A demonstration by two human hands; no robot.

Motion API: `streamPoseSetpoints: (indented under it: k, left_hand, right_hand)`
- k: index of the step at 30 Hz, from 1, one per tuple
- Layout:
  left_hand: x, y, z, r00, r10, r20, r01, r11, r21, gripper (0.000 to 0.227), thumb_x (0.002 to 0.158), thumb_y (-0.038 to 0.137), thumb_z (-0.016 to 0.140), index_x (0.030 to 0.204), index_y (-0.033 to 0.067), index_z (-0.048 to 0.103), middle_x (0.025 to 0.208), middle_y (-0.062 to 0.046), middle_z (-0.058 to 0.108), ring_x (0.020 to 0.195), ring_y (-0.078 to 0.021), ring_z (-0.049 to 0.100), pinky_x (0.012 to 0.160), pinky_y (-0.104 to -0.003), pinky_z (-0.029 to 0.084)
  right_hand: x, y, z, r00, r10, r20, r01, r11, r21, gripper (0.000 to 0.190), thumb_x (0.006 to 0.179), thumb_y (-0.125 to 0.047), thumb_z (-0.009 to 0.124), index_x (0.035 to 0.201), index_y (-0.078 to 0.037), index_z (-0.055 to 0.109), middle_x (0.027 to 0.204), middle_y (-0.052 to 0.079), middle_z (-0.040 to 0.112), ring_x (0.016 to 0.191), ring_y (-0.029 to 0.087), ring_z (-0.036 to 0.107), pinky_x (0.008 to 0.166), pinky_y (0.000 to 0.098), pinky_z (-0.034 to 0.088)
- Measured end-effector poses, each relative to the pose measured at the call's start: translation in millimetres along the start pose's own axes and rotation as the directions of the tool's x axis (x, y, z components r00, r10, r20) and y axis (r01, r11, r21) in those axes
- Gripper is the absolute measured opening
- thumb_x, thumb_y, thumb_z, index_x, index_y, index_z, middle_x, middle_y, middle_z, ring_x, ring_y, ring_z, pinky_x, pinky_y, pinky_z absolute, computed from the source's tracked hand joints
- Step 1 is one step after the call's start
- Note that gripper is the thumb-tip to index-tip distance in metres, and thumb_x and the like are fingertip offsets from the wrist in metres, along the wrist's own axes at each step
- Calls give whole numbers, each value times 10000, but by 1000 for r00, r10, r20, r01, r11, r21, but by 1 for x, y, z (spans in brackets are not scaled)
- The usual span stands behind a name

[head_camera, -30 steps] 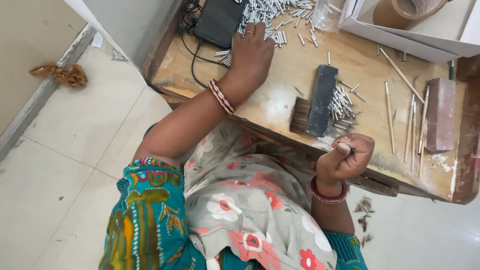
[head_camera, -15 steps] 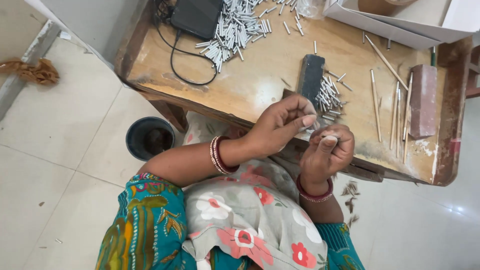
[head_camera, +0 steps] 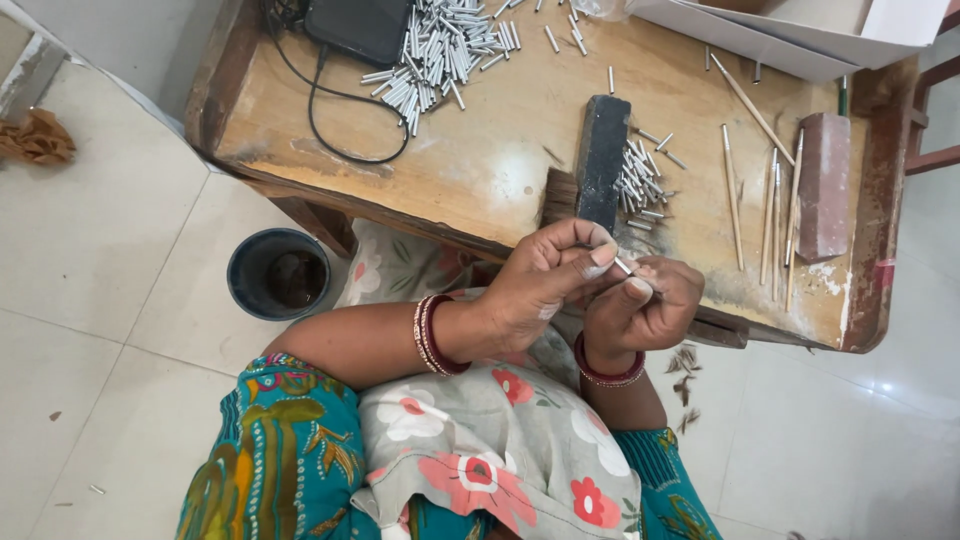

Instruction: The recorder is polishing small metal rods using a polishing block and cloth on a workbench.

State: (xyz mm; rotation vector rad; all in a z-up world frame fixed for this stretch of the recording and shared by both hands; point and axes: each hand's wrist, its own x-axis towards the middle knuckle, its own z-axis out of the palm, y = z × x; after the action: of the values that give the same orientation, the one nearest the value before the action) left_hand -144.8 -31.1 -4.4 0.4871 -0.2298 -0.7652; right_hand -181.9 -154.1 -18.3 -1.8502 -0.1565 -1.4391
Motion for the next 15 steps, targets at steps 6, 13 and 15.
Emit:
streamPoseSetpoints:
  k: [6, 13, 15]
  left_hand:
    - [-8, 1, 0, 988, 127, 84, -140, 976, 168, 173, 1097, 195, 652, 1165, 43, 604, 1037, -47, 727, 925, -60, 632, 771, -242, 515]
    - [-14, 5, 10, 974, 207, 88, -219, 962, 162, 129, 1058, 133, 607, 1111, 17, 593, 1338, -42, 657, 1049, -82, 626, 785, -300, 558]
    - [-13, -3, 3, 933, 315, 175, -352, 902, 250, 115, 1133, 112, 605, 1163, 1, 594, 1192, -104, 648, 1415, -88, 548, 1116, -293, 478]
  right_hand:
    - [27, -19, -32, 963, -155, 221, 197, 963, -183, 269, 1026, -239, 745, 974, -7, 619, 915, 103, 636, 798, 211, 627, 655, 297, 489]
    - [33, -34, -44, 947, 36, 319, -33, 999, -15, 345, 930, -240, 867, 1061, 21, 684, 1016, 144, 702, 850, 194, 693, 719, 274, 552]
    - [25, -26, -48, 963, 49, 266, -44, 999, -23, 266, 898, -156, 873, 1022, 3, 700, 965, 140, 724, 796, 170, 704, 686, 252, 556]
